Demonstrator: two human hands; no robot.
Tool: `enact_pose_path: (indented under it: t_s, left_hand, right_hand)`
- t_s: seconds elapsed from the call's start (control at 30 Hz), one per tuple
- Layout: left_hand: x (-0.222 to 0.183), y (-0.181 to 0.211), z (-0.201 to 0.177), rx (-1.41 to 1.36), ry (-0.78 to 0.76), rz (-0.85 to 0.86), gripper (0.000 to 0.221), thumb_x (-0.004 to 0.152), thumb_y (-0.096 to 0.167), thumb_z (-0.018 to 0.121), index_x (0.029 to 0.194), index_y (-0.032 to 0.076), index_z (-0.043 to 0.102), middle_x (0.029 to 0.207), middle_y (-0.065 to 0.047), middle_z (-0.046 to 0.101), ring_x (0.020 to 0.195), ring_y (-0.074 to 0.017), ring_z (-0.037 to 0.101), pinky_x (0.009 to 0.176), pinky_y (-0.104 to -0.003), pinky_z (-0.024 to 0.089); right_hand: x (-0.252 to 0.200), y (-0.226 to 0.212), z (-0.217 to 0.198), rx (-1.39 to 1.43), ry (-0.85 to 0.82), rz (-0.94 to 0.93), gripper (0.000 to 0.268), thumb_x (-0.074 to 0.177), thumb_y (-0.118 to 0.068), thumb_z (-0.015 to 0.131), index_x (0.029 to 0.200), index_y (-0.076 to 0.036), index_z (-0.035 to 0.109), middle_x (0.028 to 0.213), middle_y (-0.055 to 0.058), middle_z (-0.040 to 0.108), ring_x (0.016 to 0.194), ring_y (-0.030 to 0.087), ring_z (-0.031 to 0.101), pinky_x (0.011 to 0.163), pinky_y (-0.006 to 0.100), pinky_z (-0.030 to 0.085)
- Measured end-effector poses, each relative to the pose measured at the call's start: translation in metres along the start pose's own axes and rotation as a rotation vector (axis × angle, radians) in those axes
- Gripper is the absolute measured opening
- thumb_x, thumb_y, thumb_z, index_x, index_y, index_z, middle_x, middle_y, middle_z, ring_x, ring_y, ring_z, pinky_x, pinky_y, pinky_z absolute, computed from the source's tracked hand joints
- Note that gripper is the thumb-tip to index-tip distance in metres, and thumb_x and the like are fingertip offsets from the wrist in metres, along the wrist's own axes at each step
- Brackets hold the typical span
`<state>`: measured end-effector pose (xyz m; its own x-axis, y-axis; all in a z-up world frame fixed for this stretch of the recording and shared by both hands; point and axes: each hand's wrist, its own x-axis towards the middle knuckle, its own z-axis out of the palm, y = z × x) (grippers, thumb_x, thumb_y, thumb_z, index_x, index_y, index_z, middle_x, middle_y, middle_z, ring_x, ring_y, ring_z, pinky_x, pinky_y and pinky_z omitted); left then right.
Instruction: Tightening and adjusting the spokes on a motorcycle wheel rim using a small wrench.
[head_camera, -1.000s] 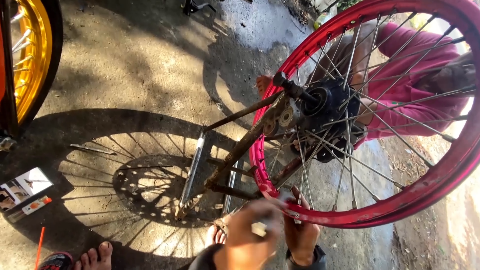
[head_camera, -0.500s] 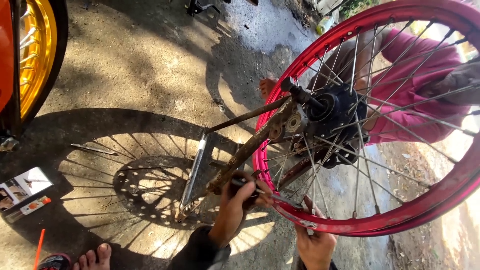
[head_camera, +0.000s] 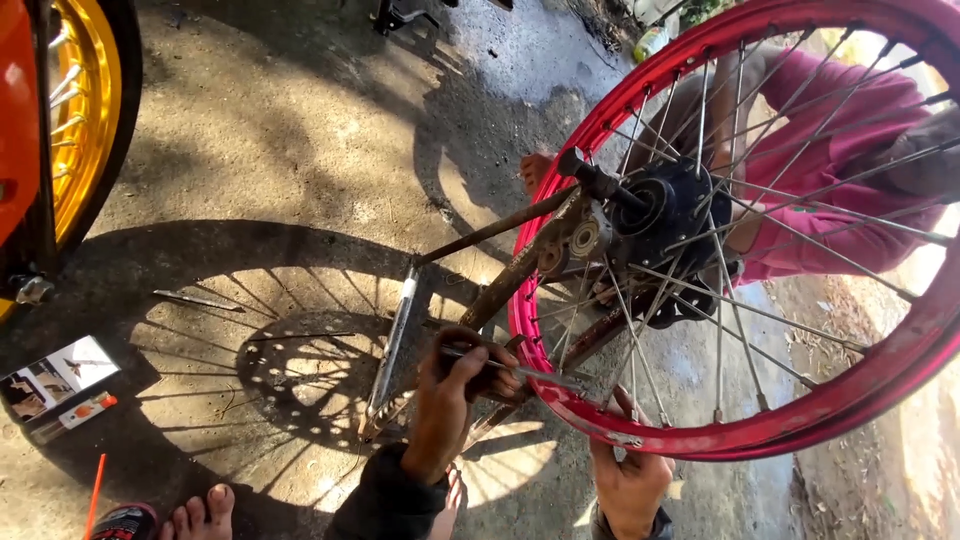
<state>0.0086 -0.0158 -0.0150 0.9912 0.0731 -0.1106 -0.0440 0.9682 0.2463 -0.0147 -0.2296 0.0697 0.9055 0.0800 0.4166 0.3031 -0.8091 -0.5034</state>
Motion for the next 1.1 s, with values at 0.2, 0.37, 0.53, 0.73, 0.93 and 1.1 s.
enact_pose_path:
  t_s: [0.2,0.37,0.53,0.73,0.93,1.1]
  left_hand:
    - [0.009,-0.027,-0.005,-0.189,0.045,-0.210,0.011,0.103,-0.001,0.051,0.114,0.000,0.049,0.099,-0.024,0.071,0.076,-0.0315,0.073,0.064,-0.035,0.063]
    - [0.019,-0.038,0.000,-0.404,-0.041,-0.425,0.018,0.106,0.003,0.051,0.122,-0.005,0.051,0.108,-0.029,0.072,0.078,-0.0257,0.077,0.067,-0.027,0.066]
    - [0.019,-0.025,0.011,-0.447,-0.015,-0.541,0.029,0.105,0.004,0.051,0.131,-0.008,0.048,0.117,-0.030,0.070,0.085,-0.0245,0.077,0.073,-0.025,0.066]
    - [0.015,-0.031,0.013,-0.274,-0.012,-0.398,0.008,0.105,0.001,0.053,0.111,-0.005,0.053,0.102,-0.028,0.074,0.075,-0.0248,0.076,0.063,-0.027,0.064]
    - [0.016,-0.035,0.018,-0.171,0.027,-0.293,0.015,0.102,0.000,0.055,0.116,-0.005,0.059,0.101,-0.029,0.074,0.074,-0.0242,0.075,0.062,-0.028,0.061]
    - [0.011,-0.032,0.021,-0.131,-0.088,-0.199,0.015,0.105,0.002,0.051,0.119,0.000,0.057,0.103,-0.029,0.073,0.080,-0.0286,0.076,0.072,-0.036,0.066]
  right_hand:
    - [-0.001,-0.006,0.002,-0.041,-0.056,0.151,0.049,0.071,0.006,0.077,0.120,0.004,0.070,0.132,0.016,0.071,0.087,0.019,0.077,0.070,0.029,0.060]
    - [0.007,-0.009,-0.014,-0.159,-0.028,-0.025,0.028,0.070,0.000,0.078,0.097,0.003,0.072,0.135,0.025,0.066,0.063,0.015,0.065,0.049,0.026,0.046]
    - [0.006,-0.007,-0.019,-0.192,-0.048,-0.036,0.027,0.070,0.004,0.077,0.096,0.008,0.069,0.133,0.027,0.065,0.040,0.010,0.060,0.036,0.024,0.040]
    - [0.002,-0.008,-0.017,-0.148,-0.034,0.033,0.034,0.072,0.003,0.076,0.105,0.007,0.069,0.138,0.022,0.065,0.076,0.020,0.079,0.056,0.027,0.059]
    - [0.002,0.002,-0.019,-0.102,-0.063,0.058,0.043,0.074,-0.002,0.077,0.116,0.004,0.070,0.137,0.018,0.067,0.047,0.010,0.057,0.041,0.026,0.043]
    - [-0.003,0.004,-0.021,-0.066,-0.043,0.066,0.040,0.071,0.002,0.077,0.110,0.005,0.070,0.139,0.019,0.066,0.068,0.014,0.075,0.055,0.025,0.057]
